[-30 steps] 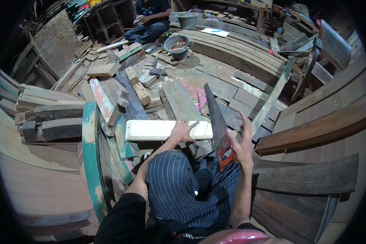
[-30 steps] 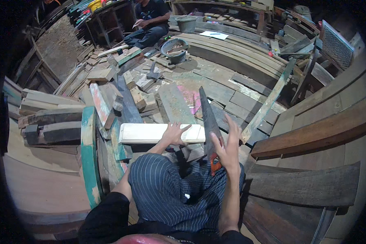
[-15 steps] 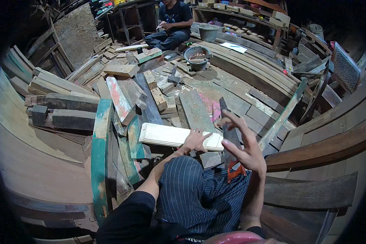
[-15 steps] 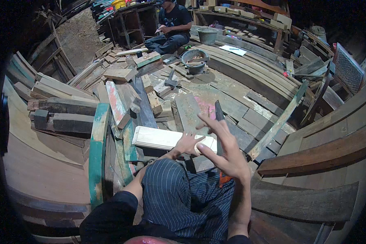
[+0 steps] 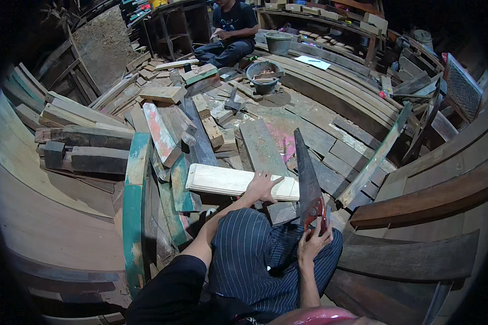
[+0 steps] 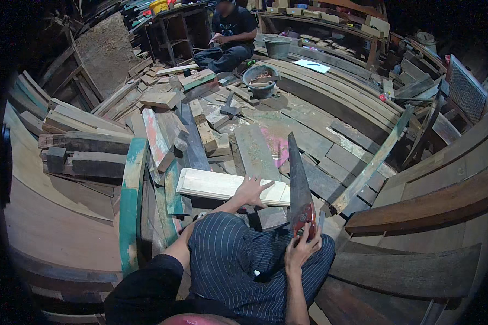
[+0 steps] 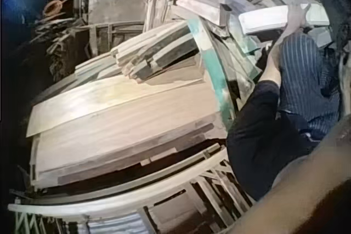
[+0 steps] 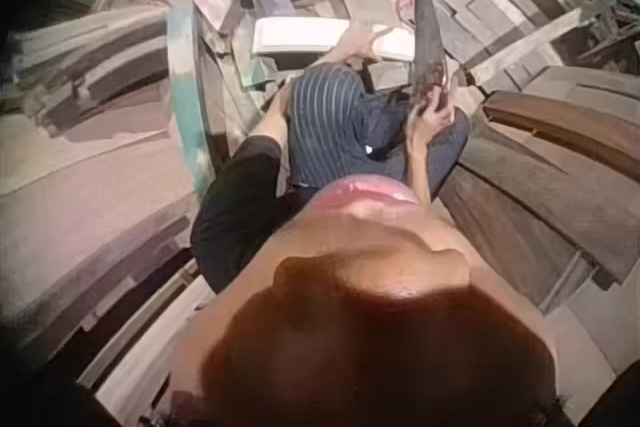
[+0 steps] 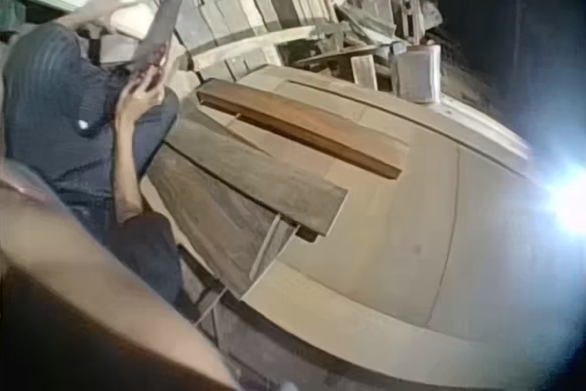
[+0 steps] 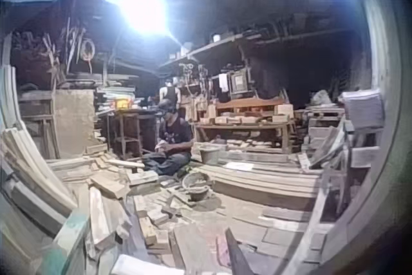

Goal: Sawing a wooden plank using a hand saw while sitting on the floor.

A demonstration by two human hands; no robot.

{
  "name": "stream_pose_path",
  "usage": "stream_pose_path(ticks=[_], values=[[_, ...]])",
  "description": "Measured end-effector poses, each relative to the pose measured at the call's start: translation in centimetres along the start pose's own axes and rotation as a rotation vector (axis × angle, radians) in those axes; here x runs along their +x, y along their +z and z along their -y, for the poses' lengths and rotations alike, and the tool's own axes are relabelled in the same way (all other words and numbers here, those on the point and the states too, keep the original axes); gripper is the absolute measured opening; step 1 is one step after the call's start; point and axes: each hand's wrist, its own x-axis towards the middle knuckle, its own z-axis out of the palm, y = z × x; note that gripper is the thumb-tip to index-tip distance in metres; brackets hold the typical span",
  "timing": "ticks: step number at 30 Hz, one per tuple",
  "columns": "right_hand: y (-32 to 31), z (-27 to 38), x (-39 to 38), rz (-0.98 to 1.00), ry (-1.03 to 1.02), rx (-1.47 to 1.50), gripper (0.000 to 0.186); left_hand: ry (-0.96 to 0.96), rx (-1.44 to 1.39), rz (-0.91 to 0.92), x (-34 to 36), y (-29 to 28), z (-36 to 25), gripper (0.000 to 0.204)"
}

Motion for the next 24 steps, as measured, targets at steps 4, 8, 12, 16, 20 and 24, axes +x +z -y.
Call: stream_pose_path(ticks=[4,8,12,16,20,24], values=[[1.3,-2.2,-1.0,-0.111,0.183,0.201,0.082,0.001,-0.003,-0.012,0.1,-0.2,-0.5,0.105],[0.6,-1.6,-0.4,0.009,0.415,0.489,0.084,-0.001,-0.001,-0.02,0.0,-0.3,-0.3,0.105],[0.9,-1.9,-0.7,0.055,0.454,0.456,0.081,0.006,-0.002,-0.019,0.0,-0.3,-0.3,0.106],[-0.2,-1.9,0.4,-0.167,0.415,0.406,0.079,0.011,0.009,-0.029,0.3,-0.3,-0.6,0.106],[-6.7,3.4,11.1,-0.173,-0.024,0.386,0.068,-0.002,0.018,0.019,0.3,0.3,-0.2,0.108],[-12.3,13.3,19.0,-0.166,-0.549,0.202,0.064,0.016,0.005,-0.007,0.2,-0.8,-0.4,0.104]])
